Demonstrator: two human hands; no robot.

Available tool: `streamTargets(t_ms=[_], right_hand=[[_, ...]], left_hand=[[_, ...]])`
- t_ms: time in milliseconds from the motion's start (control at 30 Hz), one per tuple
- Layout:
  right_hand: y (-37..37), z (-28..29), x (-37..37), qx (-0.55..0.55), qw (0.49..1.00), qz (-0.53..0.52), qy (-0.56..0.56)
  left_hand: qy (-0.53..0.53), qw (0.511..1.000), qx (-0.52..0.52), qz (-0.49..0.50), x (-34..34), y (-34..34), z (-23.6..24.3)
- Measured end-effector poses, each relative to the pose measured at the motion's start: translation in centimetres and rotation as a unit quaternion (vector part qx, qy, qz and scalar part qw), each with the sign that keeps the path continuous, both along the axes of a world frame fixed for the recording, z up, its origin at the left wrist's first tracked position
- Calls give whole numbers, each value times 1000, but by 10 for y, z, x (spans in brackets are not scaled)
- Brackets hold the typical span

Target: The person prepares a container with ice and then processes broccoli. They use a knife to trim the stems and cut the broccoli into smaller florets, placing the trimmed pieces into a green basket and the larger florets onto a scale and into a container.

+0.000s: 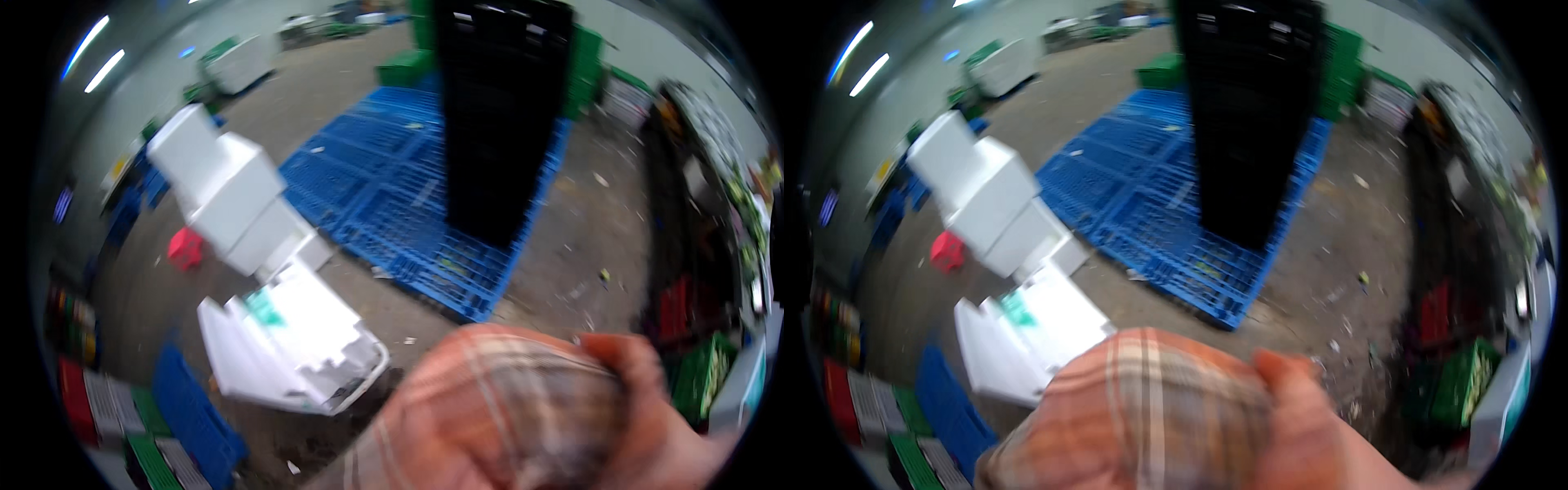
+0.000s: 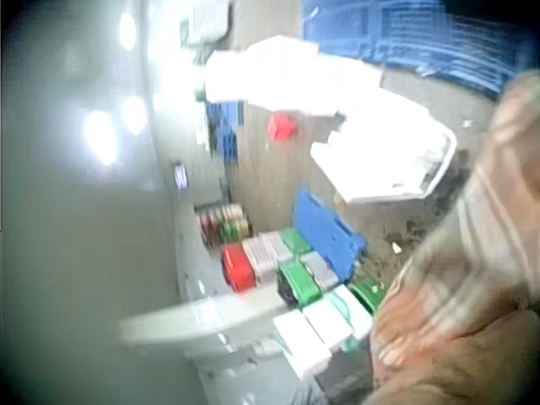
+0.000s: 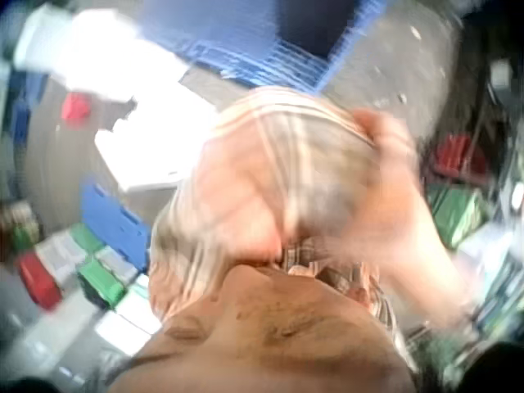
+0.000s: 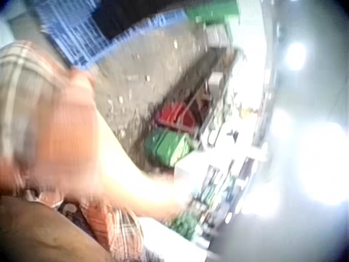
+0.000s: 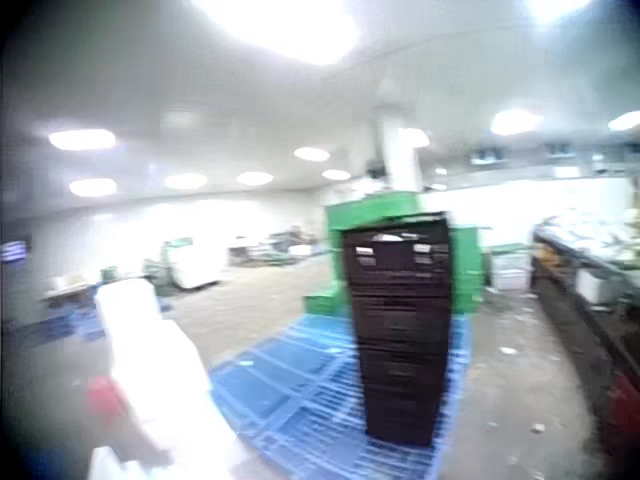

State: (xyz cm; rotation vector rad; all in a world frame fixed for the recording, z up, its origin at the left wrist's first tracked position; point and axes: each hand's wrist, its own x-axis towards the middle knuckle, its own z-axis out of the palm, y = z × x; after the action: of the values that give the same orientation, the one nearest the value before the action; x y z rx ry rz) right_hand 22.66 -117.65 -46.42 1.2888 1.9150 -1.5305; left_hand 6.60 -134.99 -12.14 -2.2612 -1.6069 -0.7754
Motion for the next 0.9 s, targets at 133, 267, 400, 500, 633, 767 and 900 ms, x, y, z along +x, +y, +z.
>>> streamTargets(t_ms=[133,267,400,500,633,767,900], right_hand=[[53,-18,1,10,999,-28,19],[77,-18,-9,-8,985,-175,10],[102,-2,-83,13,986,-165,29],[130,-17,-65,116,970,-213,27],[165,19,-107,151,953,-262,-12],[205,8,-128,137,888,-437,-25],[286,8,-141,135,827,-544,40]], left_hand=[[29,998,34,-40,18,79,53],[14,986,7,-167,-19,155,62],[91,983,-79,-141,-69,168,56],[-142,931,-124,-312,-172,221,-23],[-404,832,-371,-83,-285,272,-172],[-591,713,-361,-112,-303,277,-319],[-487,766,-412,-81,-354,408,-274]])
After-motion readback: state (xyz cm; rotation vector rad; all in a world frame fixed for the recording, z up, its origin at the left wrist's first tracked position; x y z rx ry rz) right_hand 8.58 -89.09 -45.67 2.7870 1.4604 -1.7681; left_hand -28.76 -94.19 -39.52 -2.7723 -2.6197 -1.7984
